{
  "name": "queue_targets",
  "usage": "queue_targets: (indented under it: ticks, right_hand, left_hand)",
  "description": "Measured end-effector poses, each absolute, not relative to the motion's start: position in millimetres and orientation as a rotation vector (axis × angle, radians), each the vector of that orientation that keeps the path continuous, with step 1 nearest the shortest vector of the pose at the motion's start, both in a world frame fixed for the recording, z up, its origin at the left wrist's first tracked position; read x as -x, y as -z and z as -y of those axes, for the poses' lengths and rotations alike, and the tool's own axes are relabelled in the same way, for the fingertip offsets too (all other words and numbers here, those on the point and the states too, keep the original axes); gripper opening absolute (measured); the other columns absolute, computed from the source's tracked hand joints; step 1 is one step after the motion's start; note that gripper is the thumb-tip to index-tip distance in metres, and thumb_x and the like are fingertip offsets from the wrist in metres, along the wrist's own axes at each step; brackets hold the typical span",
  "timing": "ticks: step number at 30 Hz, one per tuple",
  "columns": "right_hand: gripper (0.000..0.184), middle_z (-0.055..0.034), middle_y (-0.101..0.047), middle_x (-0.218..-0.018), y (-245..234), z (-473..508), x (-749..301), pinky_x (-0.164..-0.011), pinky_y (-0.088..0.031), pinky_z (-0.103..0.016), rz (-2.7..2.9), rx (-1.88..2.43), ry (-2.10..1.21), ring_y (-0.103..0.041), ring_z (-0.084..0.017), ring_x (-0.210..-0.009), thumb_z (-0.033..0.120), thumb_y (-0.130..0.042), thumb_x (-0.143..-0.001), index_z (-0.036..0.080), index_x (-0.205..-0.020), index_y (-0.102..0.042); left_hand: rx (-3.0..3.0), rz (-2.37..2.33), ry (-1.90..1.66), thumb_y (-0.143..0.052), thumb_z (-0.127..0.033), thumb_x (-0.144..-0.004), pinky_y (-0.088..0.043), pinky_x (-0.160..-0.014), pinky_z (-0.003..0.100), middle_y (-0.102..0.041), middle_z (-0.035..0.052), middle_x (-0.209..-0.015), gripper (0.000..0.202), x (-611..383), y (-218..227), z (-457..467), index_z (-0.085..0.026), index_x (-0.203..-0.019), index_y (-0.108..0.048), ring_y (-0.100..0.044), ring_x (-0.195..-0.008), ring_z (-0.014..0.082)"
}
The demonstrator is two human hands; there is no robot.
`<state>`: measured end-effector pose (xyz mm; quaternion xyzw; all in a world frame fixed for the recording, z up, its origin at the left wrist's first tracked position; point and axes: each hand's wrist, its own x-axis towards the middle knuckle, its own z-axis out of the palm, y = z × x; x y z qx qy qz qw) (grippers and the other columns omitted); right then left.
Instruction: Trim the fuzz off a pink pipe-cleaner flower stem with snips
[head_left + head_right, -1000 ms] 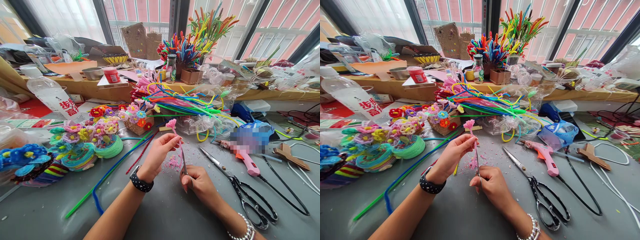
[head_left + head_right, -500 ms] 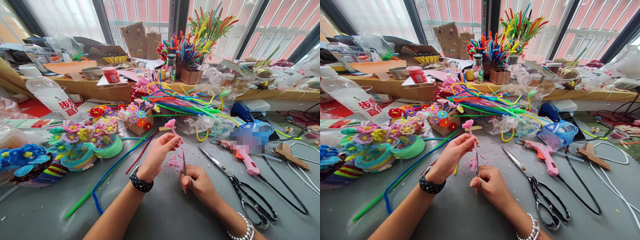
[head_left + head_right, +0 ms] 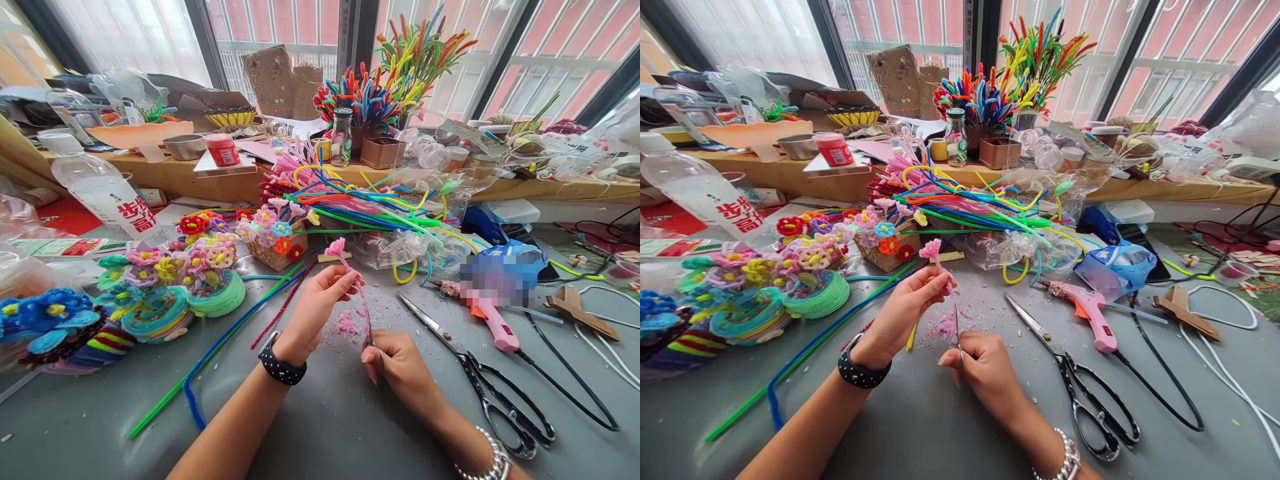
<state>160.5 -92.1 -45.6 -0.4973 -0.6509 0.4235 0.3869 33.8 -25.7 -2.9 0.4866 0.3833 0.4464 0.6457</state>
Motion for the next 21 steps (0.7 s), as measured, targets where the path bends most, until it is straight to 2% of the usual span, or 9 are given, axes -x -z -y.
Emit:
queue_targets:
  ticks: [7,14,21]
  right_hand:
    - [0.062,0.0011,-0.042,-0.046,47.5,92.3,-162.9,-0.049,-0.028,-0.023,1.626,1.259,-1.078,-0.040,-0.010,-0.047,0.068,-0.033,-0.072,0.016,-0.039,-0.046]
    - [0.066,-0.0002,-0.044,-0.054,47.5,92.8,-162.2,-0.050,-0.029,-0.023,1.679,1.173,-1.058,-0.040,-0.012,-0.053,0.073,-0.021,-0.069,0.016,-0.050,-0.047]
    - [0.066,-0.0009,-0.046,-0.057,47.6,92.1,-161.8,-0.052,-0.031,-0.024,1.717,1.185,-1.035,-0.042,-0.013,-0.055,0.073,-0.018,-0.070,0.016,-0.054,-0.048]
  left_hand:
    - [-1.020,-0.855,-1.062,-0.056,-0.028,-0.073,-0.039,-0.067,0.021,-0.063,0.0017,-0.076,0.013,-33.1,0.9,26.0,-0.015,-0.074,-0.054,-0.051,-0.068,0.0086]
    - [-1.053,-0.884,-1.111,-0.057,-0.027,-0.072,-0.039,-0.065,0.021,-0.057,-0.0015,-0.068,0.013,-32.3,0.1,24.8,-0.015,-0.072,-0.053,-0.050,-0.065,0.0083]
    - [-1.171,-0.928,-1.136,-0.059,-0.028,-0.070,-0.036,-0.059,0.019,-0.051,-0.0035,-0.063,0.015,-30.9,0.6,23.8,-0.015,-0.068,-0.053,-0.045,-0.060,0.0068]
